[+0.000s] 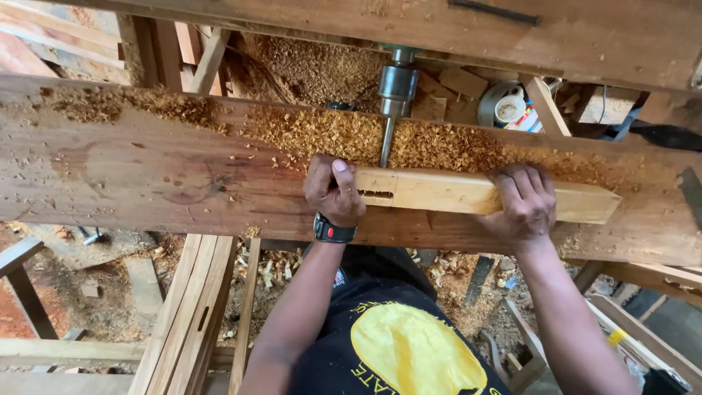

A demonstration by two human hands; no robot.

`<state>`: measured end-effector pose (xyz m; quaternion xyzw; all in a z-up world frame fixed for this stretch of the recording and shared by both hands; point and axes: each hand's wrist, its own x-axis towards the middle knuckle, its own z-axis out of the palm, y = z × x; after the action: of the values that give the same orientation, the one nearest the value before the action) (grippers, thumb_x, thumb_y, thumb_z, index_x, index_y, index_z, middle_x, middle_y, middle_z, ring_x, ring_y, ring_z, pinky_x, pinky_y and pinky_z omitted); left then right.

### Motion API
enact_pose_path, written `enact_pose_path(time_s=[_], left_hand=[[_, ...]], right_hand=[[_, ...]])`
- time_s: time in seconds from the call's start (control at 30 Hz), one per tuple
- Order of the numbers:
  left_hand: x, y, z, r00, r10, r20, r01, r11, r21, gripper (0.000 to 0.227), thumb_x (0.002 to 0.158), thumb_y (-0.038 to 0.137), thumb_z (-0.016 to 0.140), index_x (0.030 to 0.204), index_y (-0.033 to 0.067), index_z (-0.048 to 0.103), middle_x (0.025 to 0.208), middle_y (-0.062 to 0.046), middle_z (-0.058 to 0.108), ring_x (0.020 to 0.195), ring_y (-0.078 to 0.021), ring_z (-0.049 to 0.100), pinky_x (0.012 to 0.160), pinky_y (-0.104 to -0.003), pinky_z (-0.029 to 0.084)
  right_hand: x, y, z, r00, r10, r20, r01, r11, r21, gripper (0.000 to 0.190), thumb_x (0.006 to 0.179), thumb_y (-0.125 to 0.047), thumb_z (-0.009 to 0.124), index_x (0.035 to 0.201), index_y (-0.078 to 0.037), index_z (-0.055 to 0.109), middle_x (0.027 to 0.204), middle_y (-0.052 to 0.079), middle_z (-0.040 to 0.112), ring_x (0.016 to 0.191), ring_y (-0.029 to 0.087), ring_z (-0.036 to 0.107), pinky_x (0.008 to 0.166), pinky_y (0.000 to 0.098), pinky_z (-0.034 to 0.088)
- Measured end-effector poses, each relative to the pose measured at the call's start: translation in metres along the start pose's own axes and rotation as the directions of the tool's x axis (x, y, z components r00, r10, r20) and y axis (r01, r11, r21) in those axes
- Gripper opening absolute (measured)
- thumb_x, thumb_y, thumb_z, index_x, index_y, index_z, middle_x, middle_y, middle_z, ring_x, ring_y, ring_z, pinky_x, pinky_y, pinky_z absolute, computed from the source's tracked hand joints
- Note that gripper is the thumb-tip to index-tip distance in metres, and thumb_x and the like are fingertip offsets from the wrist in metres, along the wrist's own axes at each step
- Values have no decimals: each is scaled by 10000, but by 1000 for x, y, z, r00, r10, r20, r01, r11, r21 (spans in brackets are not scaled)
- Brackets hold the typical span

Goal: The person uses a drill press to drill a series of holes into a rectangular wooden block. They hold the block with both hands, aligning it under the drill bit, and move it along the length of the block to create a row of holes.

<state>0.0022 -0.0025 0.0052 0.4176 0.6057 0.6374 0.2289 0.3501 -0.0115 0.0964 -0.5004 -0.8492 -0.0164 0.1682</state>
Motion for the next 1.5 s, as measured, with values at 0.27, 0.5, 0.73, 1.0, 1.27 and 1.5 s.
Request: enact_pose_path(time_s=[0.27,0.5,0.73,1.0,1.27,1.5], left_hand=[[-20,-1,-28,999,-7,31,7,1000,0,437,1221,184,689,800,76,735,721,-81,615,664,-301,674,682,-393,559],[-12,-5,-18,999,1,-48,-1,1000,-5,472,1239,255,656,799,129,768,732,-53,643,664,-241,649,711,-371,545],[13,9,-6,1000,-1,-10,1,1000,3,453,1223,220,644,803,120,783,739,-58,675,654,-268,681,717,-367,572],[14,10,-17,998,13,58,-10,998,-55,457,1260,295,658,864,99,775,802,-106,717,732,-323,718,766,-420,583],[-13,46,-23,995,-77,57,83,992,-100,528,1231,404,581,883,82,812,864,-105,749,838,-252,745,831,-393,604],[-22,23,-7,995,-28,-99,19,995,-94,575,1228,406,556,810,97,801,793,-108,752,749,-259,704,778,-373,574]], right_hand=[[-39,-1,18,999,32,-5,-32,998,55,435,979,-460,1006,1040,-55,860,1010,154,745,1044,411,800,1027,551,655],[-36,-1,21,1000,6,-13,-6,1000,18,408,998,-492,971,1071,-96,901,1019,112,764,1044,362,822,1024,503,666],[0,-6,5,1000,4,8,-4,1000,-22,237,1079,-287,921,993,-76,855,980,135,743,972,393,795,950,509,655],[5,-9,0,1000,8,16,-9,999,44,515,899,-477,1092,1071,-48,864,1036,168,739,1033,427,761,981,551,626],[-45,-10,-9,994,63,89,-68,996,56,558,794,-421,1129,1147,-51,903,1068,136,770,1128,393,803,1077,548,648],[-66,11,11,996,49,74,-53,998,47,487,873,-459,1058,1135,-77,906,1069,130,774,1086,373,815,1040,527,661]])
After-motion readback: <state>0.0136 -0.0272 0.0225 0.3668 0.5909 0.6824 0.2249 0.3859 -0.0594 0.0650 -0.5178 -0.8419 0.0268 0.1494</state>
